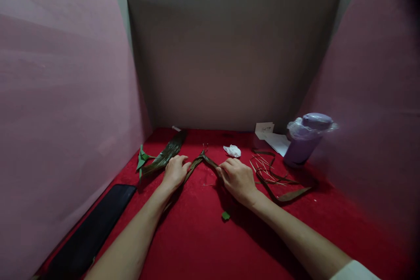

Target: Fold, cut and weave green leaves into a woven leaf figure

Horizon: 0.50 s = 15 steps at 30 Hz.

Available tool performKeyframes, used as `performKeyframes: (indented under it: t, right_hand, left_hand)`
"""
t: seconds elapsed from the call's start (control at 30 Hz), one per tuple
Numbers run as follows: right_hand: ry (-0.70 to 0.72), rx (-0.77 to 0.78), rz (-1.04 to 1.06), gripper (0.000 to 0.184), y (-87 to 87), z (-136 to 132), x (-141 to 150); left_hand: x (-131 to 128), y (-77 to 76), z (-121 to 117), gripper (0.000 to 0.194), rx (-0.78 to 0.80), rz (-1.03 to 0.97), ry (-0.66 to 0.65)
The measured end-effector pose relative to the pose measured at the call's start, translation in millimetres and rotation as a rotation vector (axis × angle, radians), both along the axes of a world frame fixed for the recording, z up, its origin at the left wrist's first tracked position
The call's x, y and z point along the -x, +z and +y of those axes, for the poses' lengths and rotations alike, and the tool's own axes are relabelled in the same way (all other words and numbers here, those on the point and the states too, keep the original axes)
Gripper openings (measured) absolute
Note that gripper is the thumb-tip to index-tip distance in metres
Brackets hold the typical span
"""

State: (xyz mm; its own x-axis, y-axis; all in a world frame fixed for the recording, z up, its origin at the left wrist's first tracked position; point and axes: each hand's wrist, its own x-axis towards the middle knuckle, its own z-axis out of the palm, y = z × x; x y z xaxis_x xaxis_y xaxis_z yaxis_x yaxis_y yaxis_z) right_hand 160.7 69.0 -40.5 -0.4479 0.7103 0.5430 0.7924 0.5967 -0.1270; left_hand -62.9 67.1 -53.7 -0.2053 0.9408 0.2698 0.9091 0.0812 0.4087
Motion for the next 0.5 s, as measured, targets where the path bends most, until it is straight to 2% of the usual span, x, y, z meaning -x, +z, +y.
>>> performKeyframes:
  t: [0.33,0.5]
  right_hand:
    - [0.002,0.027,0.002,0.023,3.7,2,-4]
    - [0.079,0.059,-0.048,0.020,13.3,21,1]
  left_hand:
    - [4,1.6,3,0.028,0.026,-0.025,-0.011]
    - [-3,-2.7,19,0.028,0.029,-0.019,-0.048]
